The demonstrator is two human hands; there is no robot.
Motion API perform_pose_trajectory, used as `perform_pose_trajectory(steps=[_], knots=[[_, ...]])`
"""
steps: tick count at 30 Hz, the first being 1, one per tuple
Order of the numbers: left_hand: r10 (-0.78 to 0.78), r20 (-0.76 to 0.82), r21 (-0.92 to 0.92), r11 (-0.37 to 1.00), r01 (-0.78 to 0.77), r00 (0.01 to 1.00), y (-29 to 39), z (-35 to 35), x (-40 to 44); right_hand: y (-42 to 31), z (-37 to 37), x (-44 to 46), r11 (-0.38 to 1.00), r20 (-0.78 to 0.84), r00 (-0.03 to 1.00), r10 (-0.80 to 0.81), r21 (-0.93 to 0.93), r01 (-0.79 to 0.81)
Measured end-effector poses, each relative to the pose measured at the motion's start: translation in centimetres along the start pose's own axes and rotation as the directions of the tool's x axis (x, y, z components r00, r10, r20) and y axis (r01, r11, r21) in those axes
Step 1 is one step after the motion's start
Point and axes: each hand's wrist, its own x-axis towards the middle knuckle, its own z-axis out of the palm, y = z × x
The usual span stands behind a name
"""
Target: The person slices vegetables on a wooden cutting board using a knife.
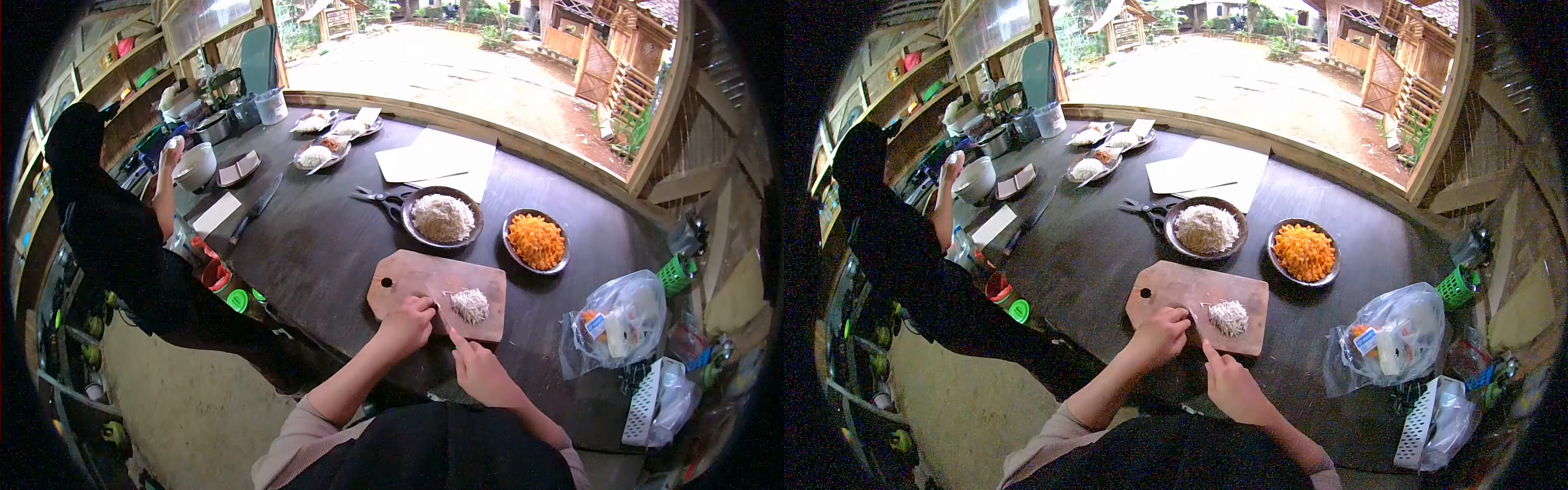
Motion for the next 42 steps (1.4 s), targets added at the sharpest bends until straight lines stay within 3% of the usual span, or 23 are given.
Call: perform_pose_trajectory(steps=[5, 7, 10, 12, 14, 18, 21, 24, 26, 29, 33, 35, 42], knots=[[-0.012, 0.058, 0.058, 0.998, 0.008, 0.998, 0.6, 0.1, -0.1, 0.2, 0.3, 0.1, 0.999, -0.008, 1.000, -0.008, -0.033, 0.008], [0.056, -0.041, 0.116, 0.992, -0.051, 0.998, 0.8, 0.5, -0.3, 0.3, 0.4, -0.1, 1.000, -0.008, 1.000, -0.011, -0.026, 0.010], [0.055, -0.055, 0.131, 0.990, -0.047, 0.997, 1.0, 0.5, -0.3, 0.1, 0.8, 0.1, 1.000, -0.015, 1.000, 0.009, -0.020, -0.009], [0.034, -0.034, 0.119, 0.992, -0.030, 0.999, 1.3, 0.2, -0.3, 0.3, 1.4, 0.5, 0.999, -0.026, 0.999, 0.035, -0.015, -0.035], [0.013, -0.006, 0.106, 0.994, -0.013, 1.000, 1.3, 0.1, -0.5, 1.2, 2.4, 1.3, 0.999, -0.140, 0.989, -0.038, 0.000, 0.038], [0.034, -0.056, 0.038, 0.999, -0.032, 0.998, 0.8, 0.3, -0.9, 1.3, 2.2, 1.2, 0.996, -0.149, 0.986, -0.076, 0.032, 0.082], [0.031, -0.055, 0.027, 0.999, -0.029, 0.998, 0.6, 0.5, -1.0, 0.1, 0.9, 0.6, 0.999, -0.013, 1.000, 0.011, 0.040, -0.011], [0.025, -0.058, 0.017, 1.000, -0.024, 0.998, 0.8, 0.4, -1.0, 0.8, 1.9, 1.1, 0.996, -0.080, 0.996, 0.025, 0.087, -0.018], [0.023, -0.062, 0.011, 1.000, -0.022, 0.998, 0.8, 0.5, -1.2, 1.5, 2.6, 1.6, 0.989, -0.194, 0.978, -0.078, 0.112, 0.101], [0.025, -0.066, 0.025, 0.999, -0.024, 0.998, 0.5, 0.5, -1.0, 0.2, 1.5, 0.9, 0.996, -0.060, 0.997, 0.044, 0.081, -0.039], [0.001, -0.056, -0.006, 1.000, -0.001, 0.998, 1.0, 0.2, -1.0, 0.9, 1.8, 1.3, 0.994, -0.059, 0.998, 0.027, 0.111, -0.021], [-0.004, -0.047, -0.023, 1.000, 0.003, 0.999, 1.0, 0.3, -1.3, 1.3, 2.2, 1.8, 0.988, -0.170, 0.984, -0.050, 0.138, 0.074], [-0.032, -0.058, -0.025, 0.999, 0.030, 0.998, 0.7, 0.7, -1.3, 1.1, 2.0, 1.3, 0.989, -0.113, 0.994, -0.008, 0.145, 0.025]])
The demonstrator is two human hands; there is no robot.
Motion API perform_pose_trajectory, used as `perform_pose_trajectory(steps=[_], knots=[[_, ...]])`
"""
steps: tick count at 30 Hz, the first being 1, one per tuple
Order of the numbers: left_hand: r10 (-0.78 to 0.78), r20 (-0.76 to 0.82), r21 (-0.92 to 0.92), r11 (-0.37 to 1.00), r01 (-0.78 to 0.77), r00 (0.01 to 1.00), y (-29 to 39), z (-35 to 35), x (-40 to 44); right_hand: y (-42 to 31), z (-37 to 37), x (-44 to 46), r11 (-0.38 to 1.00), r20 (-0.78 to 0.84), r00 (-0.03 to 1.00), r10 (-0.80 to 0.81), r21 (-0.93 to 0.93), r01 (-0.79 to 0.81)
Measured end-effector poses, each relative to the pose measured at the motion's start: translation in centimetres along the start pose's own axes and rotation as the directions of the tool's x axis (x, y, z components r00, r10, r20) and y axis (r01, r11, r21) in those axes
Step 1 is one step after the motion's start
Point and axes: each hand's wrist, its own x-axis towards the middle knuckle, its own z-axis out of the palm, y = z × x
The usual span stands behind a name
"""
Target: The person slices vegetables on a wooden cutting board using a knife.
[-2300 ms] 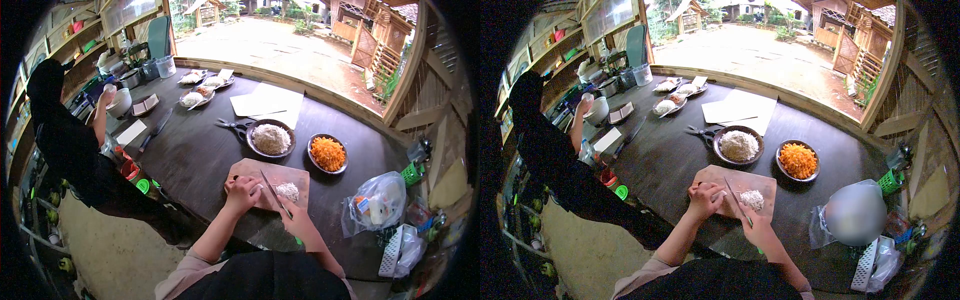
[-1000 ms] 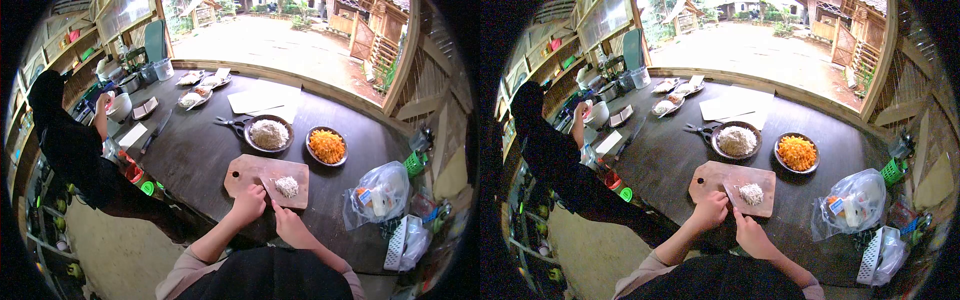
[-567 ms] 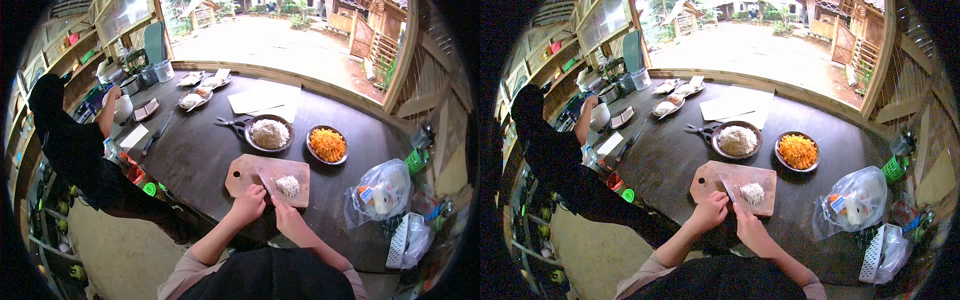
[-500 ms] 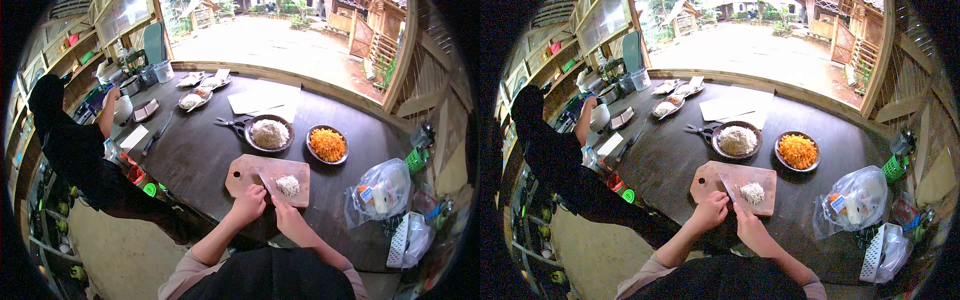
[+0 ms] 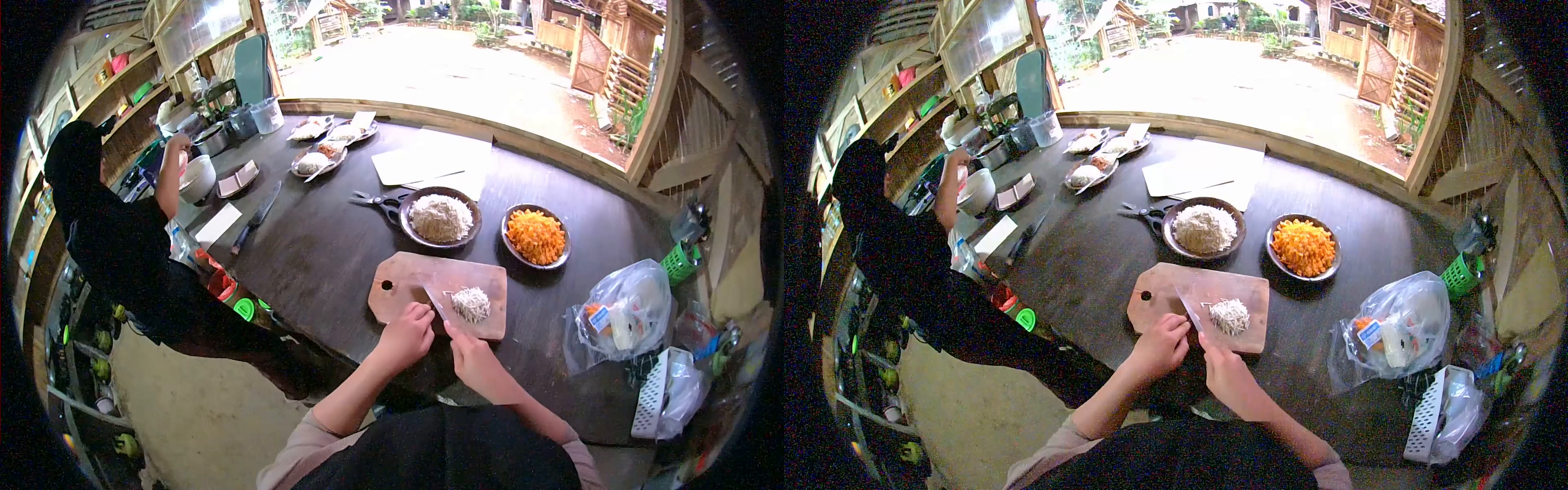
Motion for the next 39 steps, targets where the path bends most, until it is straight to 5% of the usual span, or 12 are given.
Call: perform_pose_trajectory(steps=[2, 6, 8, 15, 17, 21, 23, 36, 39], knots=[[-0.007, 0.005, -0.020, 1.000, 0.007, 1.000, -0.1, 0.2, -0.2, 0.5, 0.3, 0.7, 0.993, -0.066, 0.991, -0.116, 0.006, 0.117], [0.022, -0.006, 0.034, 0.999, -0.022, 1.000, -0.5, 0.2, -0.1, 0.2, 0.0, 0.0, 1.000, 0.023, 0.999, -0.024, -0.006, 0.024], [0.023, -0.015, 0.035, 0.999, -0.022, 1.000, -0.2, 0.2, -0.3, 1.1, 0.7, 0.1, 0.993, -0.115, 0.987, -0.109, 0.022, 0.112], [0.005, -0.017, 0.039, 0.999, -0.004, 1.000, -0.1, 0.2, -0.3, 0.0, -0.1, 0.1, 0.998, 0.042, 0.997, 0.059, -0.026, -0.058], [0.000, -0.019, 0.046, 0.999, 0.001, 1.000, 0.1, 0.1, -0.4, 0.3, 0.1, 0.4, 0.991, -0.094, 0.987, -0.129, 0.026, 0.132], [0.018, -0.032, 0.049, 0.999, -0.016, 0.999, 0.1, 0.0, -0.3, 0.4, 0.4, 0.4, 0.991, -0.115, 0.984, -0.136, 0.002, 0.137], [0.016, -0.033, 0.050, 0.999, -0.015, 0.999, 0.2, 0.0, -0.1, 0.3, -0.1, -0.1, 0.999, -0.004, 1.000, -0.005, 0.045, 0.005], [-0.018, 0.008, 0.006, 1.000, 0.018, 1.000, 0.2, -0.1, -0.1, 0.4, 0.5, 0.4, 0.991, -0.124, 0.986, -0.115, 0.059, 0.123], [-0.005, -0.023, 0.026, 1.000, 0.006, 1.000, 0.1, 0.0, -0.2, -0.2, -0.1, 0.3, 0.999, -0.009, 1.000, 0.002, 0.035, -0.002]])
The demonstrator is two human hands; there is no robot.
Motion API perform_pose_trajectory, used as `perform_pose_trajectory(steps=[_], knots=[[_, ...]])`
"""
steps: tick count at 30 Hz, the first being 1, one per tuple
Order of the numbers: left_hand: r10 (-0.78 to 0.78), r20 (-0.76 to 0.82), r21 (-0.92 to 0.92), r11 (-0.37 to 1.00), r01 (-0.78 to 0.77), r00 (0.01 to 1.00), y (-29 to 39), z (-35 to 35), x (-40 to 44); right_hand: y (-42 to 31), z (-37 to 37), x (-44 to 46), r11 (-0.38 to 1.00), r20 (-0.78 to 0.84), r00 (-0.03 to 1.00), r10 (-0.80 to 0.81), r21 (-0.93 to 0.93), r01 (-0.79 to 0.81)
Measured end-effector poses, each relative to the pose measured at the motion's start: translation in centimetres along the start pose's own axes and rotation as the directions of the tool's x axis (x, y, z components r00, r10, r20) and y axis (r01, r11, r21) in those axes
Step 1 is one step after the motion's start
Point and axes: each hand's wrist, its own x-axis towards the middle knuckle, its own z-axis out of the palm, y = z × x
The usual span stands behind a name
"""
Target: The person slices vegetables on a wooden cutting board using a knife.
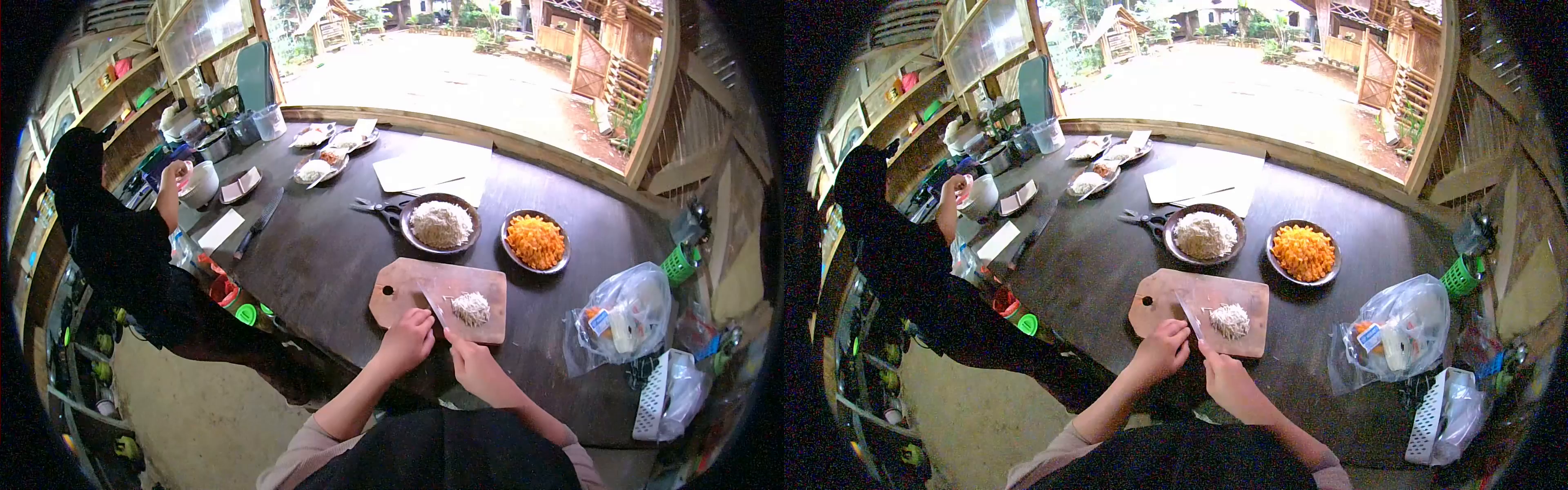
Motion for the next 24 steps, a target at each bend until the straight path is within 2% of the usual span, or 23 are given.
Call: perform_pose_trajectory(steps=[2, 6, 8, 12, 14, 17, 21, 24], knots=[[0.014, -0.020, 0.018, 1.000, -0.013, 1.000, 0.06, 0.09, -0.10, 0.41, 0.27, 0.13, 0.995, -0.068, 0.993, -0.100, 0.007, 0.101], [0.013, 0.001, 0.010, 1.000, -0.013, 1.000, -0.12, 0.13, -0.26, 0.55, 0.42, 0.23, 0.991, -0.099, 0.986, -0.134, 0.003, 0.135], [0.024, -0.008, 0.016, 1.000, -0.024, 1.000, -0.20, 0.09, -0.04, 0.57, 0.15, -0.17, 0.996, -0.026, 0.996, -0.085, 0.013, 0.085], [-0.002, 0.028, -0.017, 1.000, 0.002, 1.000, 0.25, -0.35, -0.08, 0.75, 0.58, 0.13, 0.997, -0.070, 0.996, -0.056, 0.046, 0.059], [0.006, 0.026, -0.005, 1.000, -0.006, 1.000, -0.14, -0.15, 0.02, 0.40, 0.30, 0.04, 1.000, -0.011, 1.000, -0.013, 0.011, 0.013], [0.026, 0.008, -0.008, 1.000, -0.026, 1.000, -0.43, 0.06, -0.07, 0.91, 0.31, -0.02, 0.994, -0.050, 0.993, -0.105, 0.028, 0.107], [0.011, 0.010, -0.026, 1.000, -0.010, 1.000, 0.12, -0.26, -0.26, 0.61, 0.53, 0.34, 0.995, -0.070, 0.994, -0.086, 0.049, 0.090], [0.015, -0.011, -0.021, 1.000, -0.015, 1.000, -0.09, -0.23, -0.04, 0.03, -0.17, 0.20, 0.999, 0.002, 1.000, -0.027, 0.022, 0.027]])
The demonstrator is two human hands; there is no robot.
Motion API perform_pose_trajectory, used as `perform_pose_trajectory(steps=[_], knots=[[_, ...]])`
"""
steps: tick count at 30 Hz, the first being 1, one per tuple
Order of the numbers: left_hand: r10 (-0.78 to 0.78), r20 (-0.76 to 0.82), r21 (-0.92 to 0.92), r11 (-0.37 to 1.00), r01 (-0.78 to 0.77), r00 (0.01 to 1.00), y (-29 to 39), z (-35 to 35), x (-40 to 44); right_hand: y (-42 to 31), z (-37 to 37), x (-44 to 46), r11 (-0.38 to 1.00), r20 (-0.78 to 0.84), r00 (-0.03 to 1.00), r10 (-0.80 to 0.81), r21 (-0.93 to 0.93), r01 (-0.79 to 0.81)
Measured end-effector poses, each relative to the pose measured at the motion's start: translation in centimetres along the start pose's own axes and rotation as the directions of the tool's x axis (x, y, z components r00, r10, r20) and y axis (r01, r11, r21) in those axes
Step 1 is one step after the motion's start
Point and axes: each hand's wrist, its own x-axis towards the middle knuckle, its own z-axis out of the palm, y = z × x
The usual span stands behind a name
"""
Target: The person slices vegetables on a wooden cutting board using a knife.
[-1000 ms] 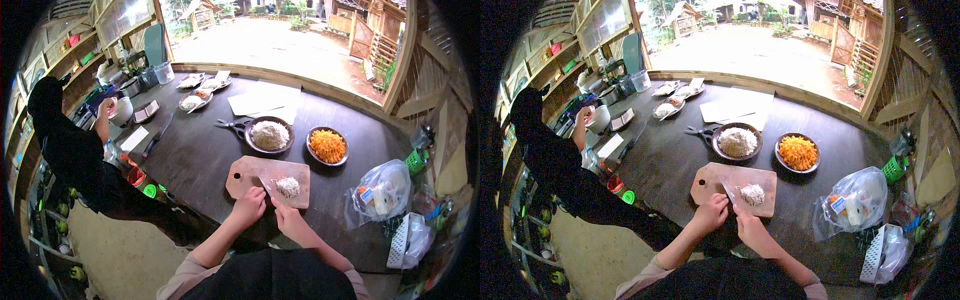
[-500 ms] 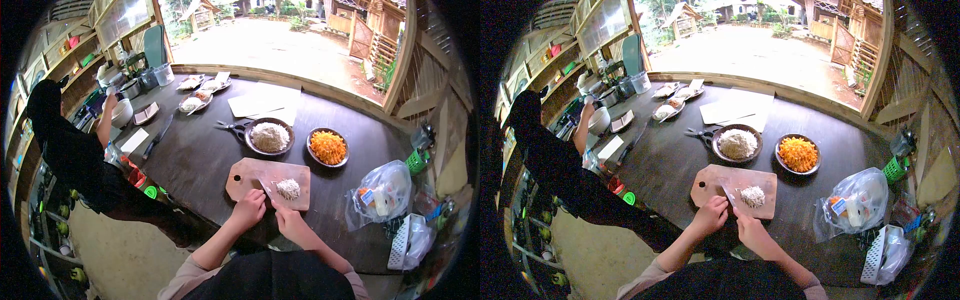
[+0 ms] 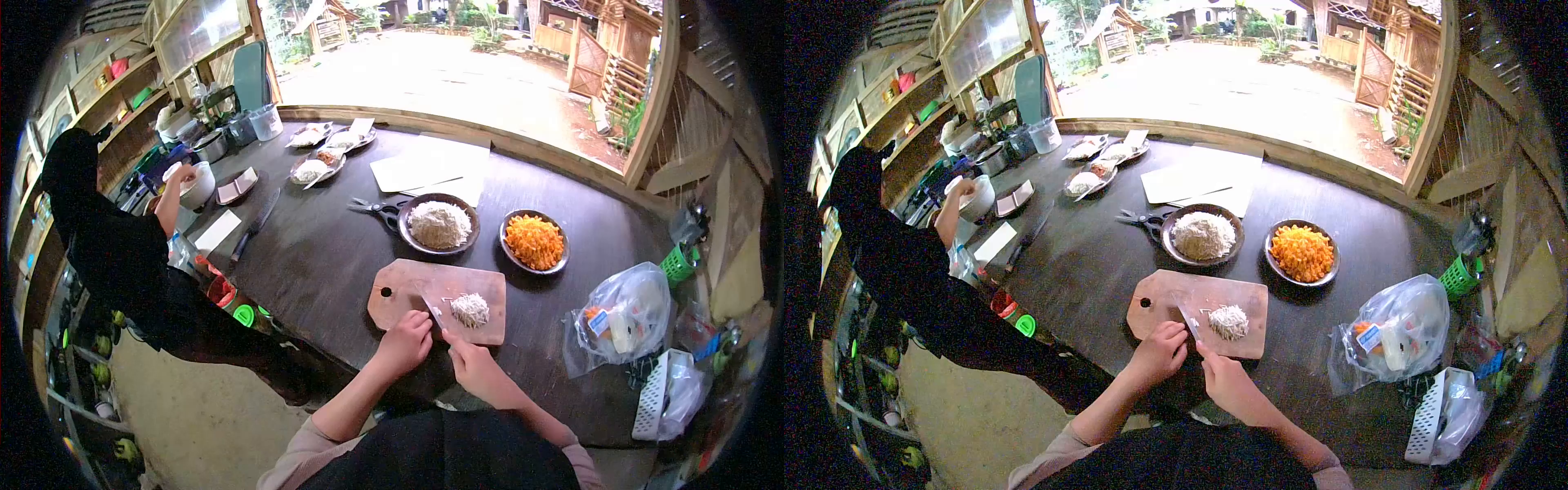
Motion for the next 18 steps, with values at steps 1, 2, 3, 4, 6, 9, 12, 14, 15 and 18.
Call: perform_pose_trajectory(steps=[1, 2, 3, 4, 6, 9, 12, 14, 15, 18], knots=[[0.002, -0.002, -0.005, 1.000, -0.002, 1.000, 0.0, 0.0, -0.1, 0.1, -0.1, 0.1, 1.000, 0.005, 1.000, 0.005, 0.026, -0.005], [-0.002, 0.003, -0.007, 1.000, 0.002, 1.000, 0.0, 0.0, -0.1, 0.3, 0.0, 0.1, 0.998, 0.009, 1.000, 0.015, 0.056, -0.015], [-0.002, 0.003, -0.012, 1.000, 0.002, 1.000, 0.2, -0.2, 0.0, 0.4, 0.3, 0.0, 0.998, 0.010, 1.000, 0.023, 0.061, -0.023], [0.000, 0.000, -0.016, 1.000, 0.000, 1.000, 0.3, -0.2, 0.0, 0.6, 0.6, 0.2, 0.999, -0.022, 1.000, -0.004, 0.050, 0.005], [-0.005, 0.027, -0.026, 1.000, 0.006, 1.000, 0.2, -0.2, -0.1, 0.7, 0.7, 0.1, 0.999, -0.057, 0.998, -0.039, 0.035, 0.041], [0.010, -0.002, -0.016, 1.000, -0.010, 1.000, 0.0, -0.1, 0.1, 0.8, 0.5, 0.1, 0.998, -0.039, 0.997, -0.065, 0.021, 0.066], [0.020, -0.010, -0.024, 1.000, -0.020, 1.000, 0.1, 0.0, -0.2, 1.1, 1.0, 0.0, 0.997, -0.076, 0.996, -0.049, 0.060, 0.053], [0.017, -0.003, -0.042, 0.999, -0.017, 1.000, 0.0, 0.0, 0.1, 0.9, 0.8, 0.1, 0.996, -0.073, 0.995, -0.066, 0.050, 0.070], [0.014, 0.007, -0.041, 0.999, -0.014, 1.000, 0.0, -0.1, 0.0, 1.1, 0.8, 0.1, 0.996, -0.077, 0.995, -0.071, 0.046, 0.074], [0.004, 0.021, -0.050, 0.999, -0.003, 1.000, 0.0, -0.2, 0.1, 1.5, 1.1, 0.0, 0.993, -0.090, 0.992, -0.089, 0.065, 0.095]])
